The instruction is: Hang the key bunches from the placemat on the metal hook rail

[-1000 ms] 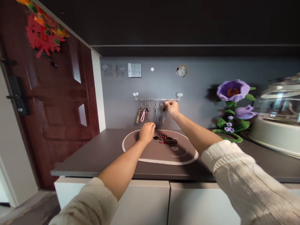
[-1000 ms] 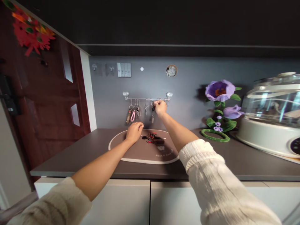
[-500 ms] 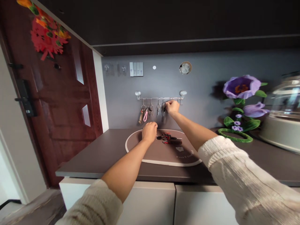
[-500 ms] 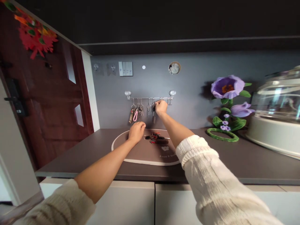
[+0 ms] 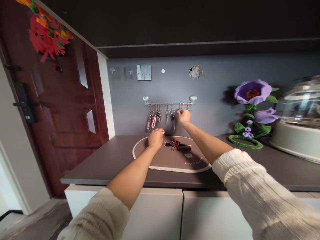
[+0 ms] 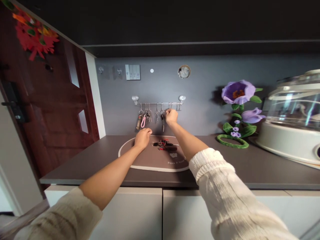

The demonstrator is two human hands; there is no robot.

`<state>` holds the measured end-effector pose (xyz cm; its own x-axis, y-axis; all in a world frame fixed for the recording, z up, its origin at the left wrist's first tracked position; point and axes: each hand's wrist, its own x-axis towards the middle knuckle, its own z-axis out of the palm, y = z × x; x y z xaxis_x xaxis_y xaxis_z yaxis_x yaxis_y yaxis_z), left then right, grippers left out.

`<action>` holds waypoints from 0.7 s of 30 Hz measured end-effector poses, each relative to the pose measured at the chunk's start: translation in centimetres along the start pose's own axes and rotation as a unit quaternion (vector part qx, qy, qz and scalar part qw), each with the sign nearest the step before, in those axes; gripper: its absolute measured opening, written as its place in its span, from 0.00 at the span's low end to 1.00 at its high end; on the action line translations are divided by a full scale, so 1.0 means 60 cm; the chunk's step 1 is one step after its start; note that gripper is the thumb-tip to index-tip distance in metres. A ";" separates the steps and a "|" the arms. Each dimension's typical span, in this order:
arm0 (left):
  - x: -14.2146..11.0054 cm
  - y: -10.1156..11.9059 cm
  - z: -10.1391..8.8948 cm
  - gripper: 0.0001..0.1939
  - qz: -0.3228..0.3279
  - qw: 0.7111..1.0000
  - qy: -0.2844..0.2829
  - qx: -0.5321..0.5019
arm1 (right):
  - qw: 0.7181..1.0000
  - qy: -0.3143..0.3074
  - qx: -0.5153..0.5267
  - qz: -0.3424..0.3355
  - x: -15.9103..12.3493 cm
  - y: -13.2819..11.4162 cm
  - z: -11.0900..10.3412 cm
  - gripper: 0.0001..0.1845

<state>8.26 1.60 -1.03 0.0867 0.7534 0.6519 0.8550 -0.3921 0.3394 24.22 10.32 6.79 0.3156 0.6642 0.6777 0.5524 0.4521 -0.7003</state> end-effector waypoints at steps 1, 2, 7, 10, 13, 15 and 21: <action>0.000 0.000 -0.001 0.11 -0.002 1.000 -0.004 -0.003 | 1.000 0.004 0.002 0.005 -0.006 -0.003 -0.005 0.09; -0.001 0.000 -0.002 0.11 -0.002 1.000 -0.008 -0.006 | 1.000 0.006 0.007 0.008 -0.012 -0.006 -0.010 0.09; -0.003 -0.001 -0.009 0.11 0.002 0.999 -0.032 -0.008 | 0.998 -0.004 0.062 0.008 -0.057 -0.019 -0.032 0.09; -0.006 -0.005 -0.011 0.10 0.003 0.999 -0.048 -0.004 | 0.993 -0.044 0.110 0.020 -0.095 -0.021 -0.044 0.09; -0.009 -0.009 -0.012 0.10 -0.005 0.998 -0.070 0.003 | 0.987 -0.087 0.129 0.026 -0.136 -0.014 -0.058 0.09; -0.012 -0.010 -0.014 0.10 -0.016 0.996 -0.091 0.010 | 0.986 -0.118 0.115 0.019 -0.160 -0.005 -0.067 0.09; -0.023 -0.006 -0.019 0.14 -0.046 0.985 -0.164 0.030 | 0.978 -0.202 -0.025 -0.044 -0.199 0.012 -0.087 0.06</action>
<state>7.27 0.11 -1.26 0.1601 0.9177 0.3637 0.8947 -0.2906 0.3393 24.85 -0.39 -0.65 -0.0597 0.8095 0.5841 0.6033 0.4954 -0.6250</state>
